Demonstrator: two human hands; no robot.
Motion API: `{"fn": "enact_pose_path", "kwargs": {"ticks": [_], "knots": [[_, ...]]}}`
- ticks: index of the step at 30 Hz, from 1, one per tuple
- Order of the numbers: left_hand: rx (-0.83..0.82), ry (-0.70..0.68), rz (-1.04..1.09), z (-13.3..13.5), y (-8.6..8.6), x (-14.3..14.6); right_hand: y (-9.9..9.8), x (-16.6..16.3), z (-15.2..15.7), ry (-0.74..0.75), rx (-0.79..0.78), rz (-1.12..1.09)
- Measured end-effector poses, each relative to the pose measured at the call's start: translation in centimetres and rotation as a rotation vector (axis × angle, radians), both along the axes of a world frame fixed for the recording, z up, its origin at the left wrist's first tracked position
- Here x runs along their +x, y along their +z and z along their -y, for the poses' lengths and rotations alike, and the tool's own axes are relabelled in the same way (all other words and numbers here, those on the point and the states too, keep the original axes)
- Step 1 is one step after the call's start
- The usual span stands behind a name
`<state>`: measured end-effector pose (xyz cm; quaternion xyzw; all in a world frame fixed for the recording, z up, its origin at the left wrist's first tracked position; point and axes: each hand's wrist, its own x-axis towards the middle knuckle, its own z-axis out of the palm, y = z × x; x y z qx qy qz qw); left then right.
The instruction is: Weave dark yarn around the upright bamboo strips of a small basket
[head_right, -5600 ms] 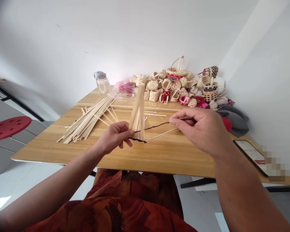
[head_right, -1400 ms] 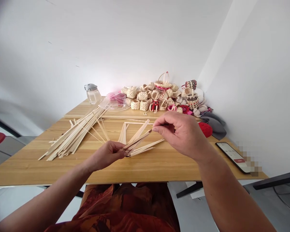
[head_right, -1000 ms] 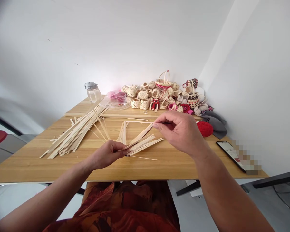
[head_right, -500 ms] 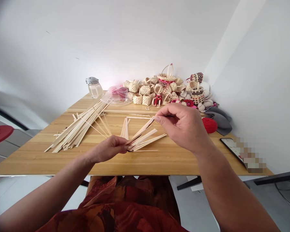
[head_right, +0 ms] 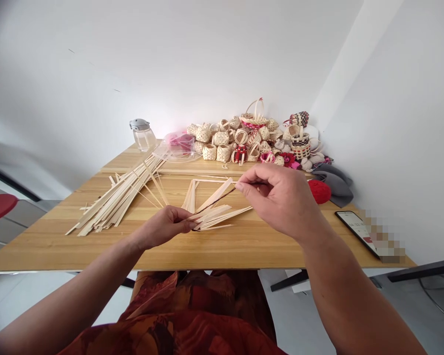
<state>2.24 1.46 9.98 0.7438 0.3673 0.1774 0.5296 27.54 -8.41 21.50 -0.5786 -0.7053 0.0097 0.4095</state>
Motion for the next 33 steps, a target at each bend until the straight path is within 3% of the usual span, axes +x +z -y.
{"fn": "enact_pose_path", "kwargs": {"ticks": [6, 12, 20, 29, 33], "knots": [[-0.018, 0.047, 0.055, -0.3, -0.5, -0.3, 0.2, 0.1, 1.2, 0.009, -0.18, 0.002], [0.057, 0.123, 0.044, -0.3, -0.8, -0.1, 0.7, -0.9, 2.4, 0.055, -0.22, -0.002], [0.139, 0.201, 0.065, 0.0, -0.6, 0.0, 0.6, -2.5, 2.9, 0.048, -0.162, 0.104], [0.173, 0.14, 0.011, -0.1, -0.7, -0.1, 0.9, -2.2, 2.0, 0.052, 0.039, 0.279], [0.138, 0.138, 0.015, 0.1, -0.6, -0.2, 0.6, -1.8, 1.0, -0.017, -0.021, 0.244]]}}
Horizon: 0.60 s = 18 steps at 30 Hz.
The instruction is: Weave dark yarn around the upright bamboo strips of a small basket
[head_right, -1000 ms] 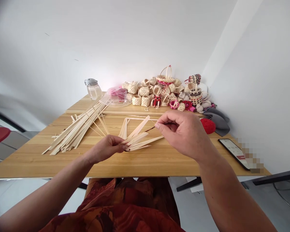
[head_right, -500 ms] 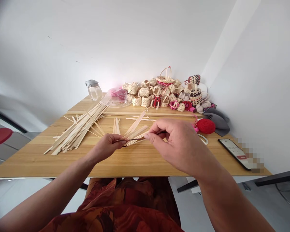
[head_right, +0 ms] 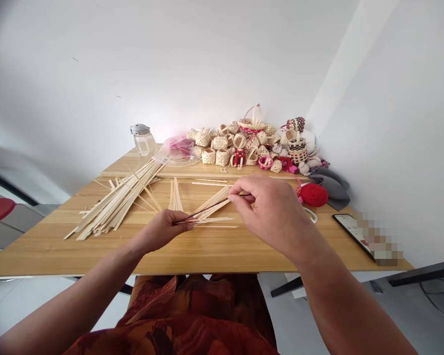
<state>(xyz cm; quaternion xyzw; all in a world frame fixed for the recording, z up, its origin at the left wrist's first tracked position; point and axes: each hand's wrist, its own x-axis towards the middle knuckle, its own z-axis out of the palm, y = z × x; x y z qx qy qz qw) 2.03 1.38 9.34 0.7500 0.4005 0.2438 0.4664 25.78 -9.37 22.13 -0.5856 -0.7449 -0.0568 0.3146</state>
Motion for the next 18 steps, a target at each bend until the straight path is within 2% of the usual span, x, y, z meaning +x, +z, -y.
{"fn": "enact_pose_path", "kwargs": {"ticks": [3, 8, 18], "knots": [[-0.031, 0.037, 0.017, -0.1, 0.0, -0.2, -0.7, 0.5, -0.4, -0.066, -0.088, -0.025], [-0.048, 0.116, -0.012, -0.5, 0.1, -0.3, -0.8, 0.0, 0.3, -0.035, -0.233, -0.095], [-0.044, 0.104, -0.005, -0.8, -0.4, -0.6, -0.2, -0.6, 0.4, 0.022, -0.288, -0.098]]}}
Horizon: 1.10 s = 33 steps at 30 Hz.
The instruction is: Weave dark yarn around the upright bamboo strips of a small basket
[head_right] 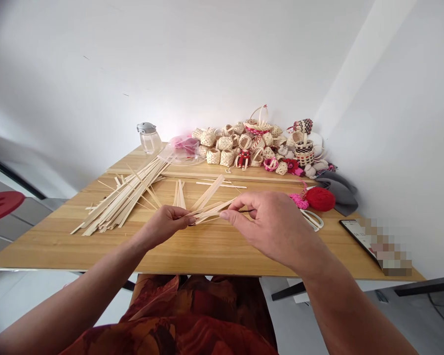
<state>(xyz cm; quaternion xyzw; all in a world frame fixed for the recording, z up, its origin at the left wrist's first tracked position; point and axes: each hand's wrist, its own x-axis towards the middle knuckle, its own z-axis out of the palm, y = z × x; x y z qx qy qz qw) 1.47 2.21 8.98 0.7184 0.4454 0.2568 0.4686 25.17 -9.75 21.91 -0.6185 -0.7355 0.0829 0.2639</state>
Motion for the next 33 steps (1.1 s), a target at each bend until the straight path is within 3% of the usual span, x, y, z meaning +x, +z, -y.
{"fn": "enact_pose_path", "kwargs": {"ticks": [5, 23, 28, 33], "knots": [[-0.003, 0.028, -0.017, 0.2, 0.4, 0.1, -0.1, 0.3, -0.3, 0.011, -0.002, 0.03], [0.025, 0.005, -0.019, 1.2, 0.4, -0.4, -3.0, -1.4, -1.4, -0.204, 0.416, 0.398], [-0.062, -0.005, 0.079, 1.2, 0.2, -0.9, -4.2, -1.3, -2.3, -0.083, 0.447, 0.12], [-0.228, 0.061, 0.241, 0.9, 0.7, -1.8, -5.9, 0.0, -2.7, -0.006, 0.114, -0.325]]}}
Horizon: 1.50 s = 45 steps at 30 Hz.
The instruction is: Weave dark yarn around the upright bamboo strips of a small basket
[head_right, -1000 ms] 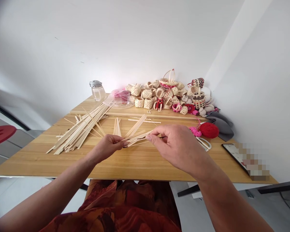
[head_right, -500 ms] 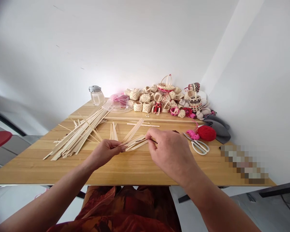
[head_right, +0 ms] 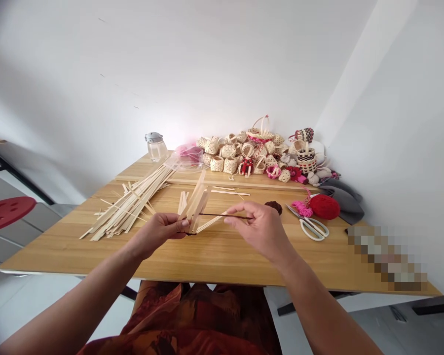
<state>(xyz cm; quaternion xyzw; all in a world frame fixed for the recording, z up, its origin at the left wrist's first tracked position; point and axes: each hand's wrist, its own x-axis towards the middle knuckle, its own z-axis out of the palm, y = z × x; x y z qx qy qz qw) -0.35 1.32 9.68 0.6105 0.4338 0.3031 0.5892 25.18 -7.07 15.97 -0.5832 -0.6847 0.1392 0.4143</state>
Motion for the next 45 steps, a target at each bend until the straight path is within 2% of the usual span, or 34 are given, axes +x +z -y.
{"fn": "enact_pose_path", "kwargs": {"ticks": [2, 6, 9, 12, 14, 17, 19, 22, 26, 30, 33, 39, 42, 45], "knots": [[-0.036, 0.036, 0.033, -0.1, 0.2, -0.3, -1.2, 1.1, -0.3, 0.057, -0.12, -0.044], [-0.041, 0.135, 0.126, -0.2, 0.5, -0.4, -4.7, 3.1, -1.1, 0.053, -0.268, -0.069], [-0.042, 0.176, 0.207, -0.3, 0.6, -0.3, -7.5, 3.9, -1.9, 0.127, -0.446, 0.001], [-0.05, 0.178, 0.224, -0.4, 0.6, -0.2, -9.1, 4.3, -2.5, 0.099, -0.507, 0.121], [-0.047, 0.175, 0.202, -0.4, 0.5, -0.1, -9.1, 4.5, -2.8, 0.079, -0.495, 0.194], [-0.046, 0.196, 0.184, -0.3, 0.5, 0.0, -8.1, 4.2, -2.8, 0.093, -0.419, 0.265], [-0.04, 0.192, 0.176, -0.3, 0.6, 0.1, -7.3, 3.0, -2.6, 0.119, -0.355, 0.216], [-0.002, 0.126, 0.147, -0.1, 0.9, 0.3, -6.9, -0.1, -2.6, 0.122, -0.374, 0.021], [0.056, 0.063, 0.123, 0.4, 1.4, 0.5, -8.0, -4.4, -3.4, 0.123, -0.148, -0.156], [0.112, 0.007, 0.142, 0.5, 1.5, 0.2, -9.1, -6.3, -4.1, 0.067, -0.028, -0.149], [0.125, -0.004, 0.193, 0.4, 1.4, -0.2, -9.2, -6.4, -4.0, 0.07, -0.069, -0.187], [0.168, 0.107, 0.184, 0.7, 1.1, -0.5, -9.4, -7.0, -3.9, 0.126, -0.234, -0.389], [0.167, 0.101, 0.134, 0.8, 0.8, -0.4, -9.6, -7.3, -4.0, 0.13, -0.234, -0.406], [0.199, 0.093, 0.083, 0.9, 0.4, -0.3, -9.6, -7.4, -3.9, 0.103, -0.201, -0.331]]}}
